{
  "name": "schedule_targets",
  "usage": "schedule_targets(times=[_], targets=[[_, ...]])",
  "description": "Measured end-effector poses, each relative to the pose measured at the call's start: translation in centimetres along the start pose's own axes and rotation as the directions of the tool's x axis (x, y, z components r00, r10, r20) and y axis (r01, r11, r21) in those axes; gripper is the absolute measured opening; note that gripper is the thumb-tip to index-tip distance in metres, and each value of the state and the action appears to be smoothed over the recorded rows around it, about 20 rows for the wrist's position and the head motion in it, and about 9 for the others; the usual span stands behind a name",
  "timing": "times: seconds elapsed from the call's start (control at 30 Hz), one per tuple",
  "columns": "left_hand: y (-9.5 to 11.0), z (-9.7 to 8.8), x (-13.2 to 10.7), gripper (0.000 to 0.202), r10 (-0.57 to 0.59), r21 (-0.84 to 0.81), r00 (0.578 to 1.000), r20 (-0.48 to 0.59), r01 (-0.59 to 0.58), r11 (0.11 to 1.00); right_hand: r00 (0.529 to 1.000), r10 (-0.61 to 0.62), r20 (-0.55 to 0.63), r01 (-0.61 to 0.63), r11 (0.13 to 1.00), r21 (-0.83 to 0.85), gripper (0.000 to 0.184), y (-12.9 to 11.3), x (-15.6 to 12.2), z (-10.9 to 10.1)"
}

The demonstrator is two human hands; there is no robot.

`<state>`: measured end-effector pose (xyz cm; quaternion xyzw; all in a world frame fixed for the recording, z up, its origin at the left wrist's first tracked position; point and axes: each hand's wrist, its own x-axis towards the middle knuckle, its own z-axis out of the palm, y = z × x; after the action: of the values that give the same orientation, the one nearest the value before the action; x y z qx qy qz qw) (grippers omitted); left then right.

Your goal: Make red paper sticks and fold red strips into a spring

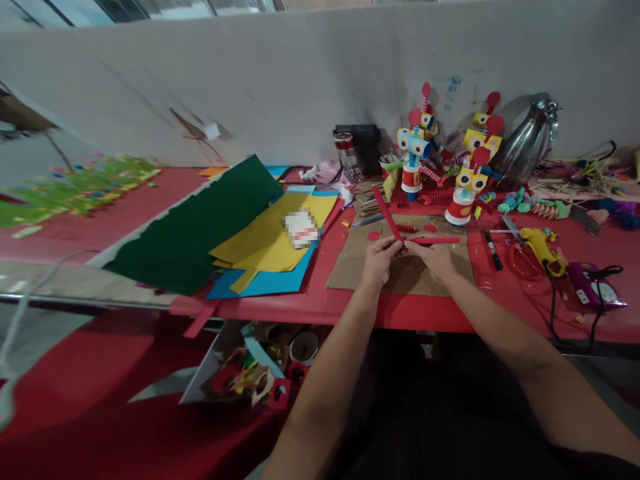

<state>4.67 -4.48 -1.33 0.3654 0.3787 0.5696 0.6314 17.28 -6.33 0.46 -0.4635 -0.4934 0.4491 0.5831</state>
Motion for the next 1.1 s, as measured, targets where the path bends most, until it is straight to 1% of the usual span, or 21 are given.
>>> schedule_targets(times=[0.1, 0.13, 0.2, 0.3, 0.37, 0.43, 0.5, 0.63, 0.7, 0.83, 0.9, 1.0, 1.1], targets=[[0.0, -0.1, 0.2, 0.022, -0.004, 0.009, 1.0, -0.019, 0.004, 1.0, 0.985, 0.17, -0.012, -0.167, 0.98, 0.105, 0.017, 0.4, 0.1, 0.1], [0.0, -0.2, 0.3, 0.021, -0.003, 0.016, 0.999, -0.032, 0.004, 1.0, 0.978, 0.209, -0.013, -0.206, 0.972, 0.116, 0.018, 0.5, 0.2, 0.1], [-0.1, -0.3, 0.4, 0.02, -0.002, 0.026, 0.997, -0.076, 0.004, 1.0, 0.968, 0.249, -0.041, -0.243, 0.963, 0.119, 0.019, 0.6, 0.4, 0.0], [0.0, -0.4, 0.6, 0.021, 0.0, 0.003, 0.991, -0.135, 0.0, 1.0, 0.968, 0.24, -0.08, -0.228, 0.964, 0.134, 0.019, 0.4, 0.5, -0.1], [0.1, -0.3, 0.5, 0.021, -0.014, -0.03, 0.991, -0.132, 0.01, 1.0, 0.976, 0.217, -0.016, -0.212, 0.966, 0.15, 0.02, 0.0, 0.3, -0.1], [0.1, -0.2, 0.3, 0.021, -0.042, -0.055, 0.994, -0.098, 0.037, 0.998, 0.977, 0.199, 0.071, -0.208, 0.964, 0.167, 0.022, -0.4, 0.0, 0.1], [0.2, 0.0, 0.1, 0.02, -0.076, -0.062, 0.995, -0.065, 0.072, 0.995, 0.976, 0.194, 0.098, -0.209, 0.963, 0.17, 0.023, -0.5, -0.2, 0.2], [0.2, 0.2, -0.1, 0.02, -0.117, -0.072, 0.992, -0.055, 0.113, 0.991, 0.977, 0.205, 0.055, -0.212, 0.957, 0.197, 0.019, -0.1, -0.1, 0.3], [0.3, 0.3, -0.2, 0.02, -0.129, -0.083, 0.991, -0.033, 0.126, 0.989, 0.977, 0.21, 0.042, -0.214, 0.951, 0.224, 0.02, 0.1, 0.2, 0.2], [0.5, 0.2, -0.2, 0.021, -0.152, -0.1, 0.988, 0.023, 0.154, 0.983, 0.982, 0.188, -0.033, -0.175, 0.957, 0.233, 0.017, 0.3, 0.6, 0.2], [0.6, 0.2, -0.2, 0.02, -0.154, -0.1, 0.988, 0.028, 0.156, 0.983, 0.983, 0.179, -0.05, -0.163, 0.959, 0.232, 0.014, 0.3, 0.6, 0.1], [0.6, 0.2, -0.2, 0.015, -0.152, -0.099, 0.988, -0.004, 0.151, 0.984, 0.986, 0.168, -0.018, -0.159, 0.958, 0.237, 0.013, 0.3, 0.6, 0.1], [0.5, 0.1, -0.1, 0.013, -0.152, -0.087, 0.988, -0.015, 0.15, 0.985, 0.983, 0.181, 0.039, -0.185, 0.957, 0.222, 0.016, 0.4, 0.6, 0.0]])
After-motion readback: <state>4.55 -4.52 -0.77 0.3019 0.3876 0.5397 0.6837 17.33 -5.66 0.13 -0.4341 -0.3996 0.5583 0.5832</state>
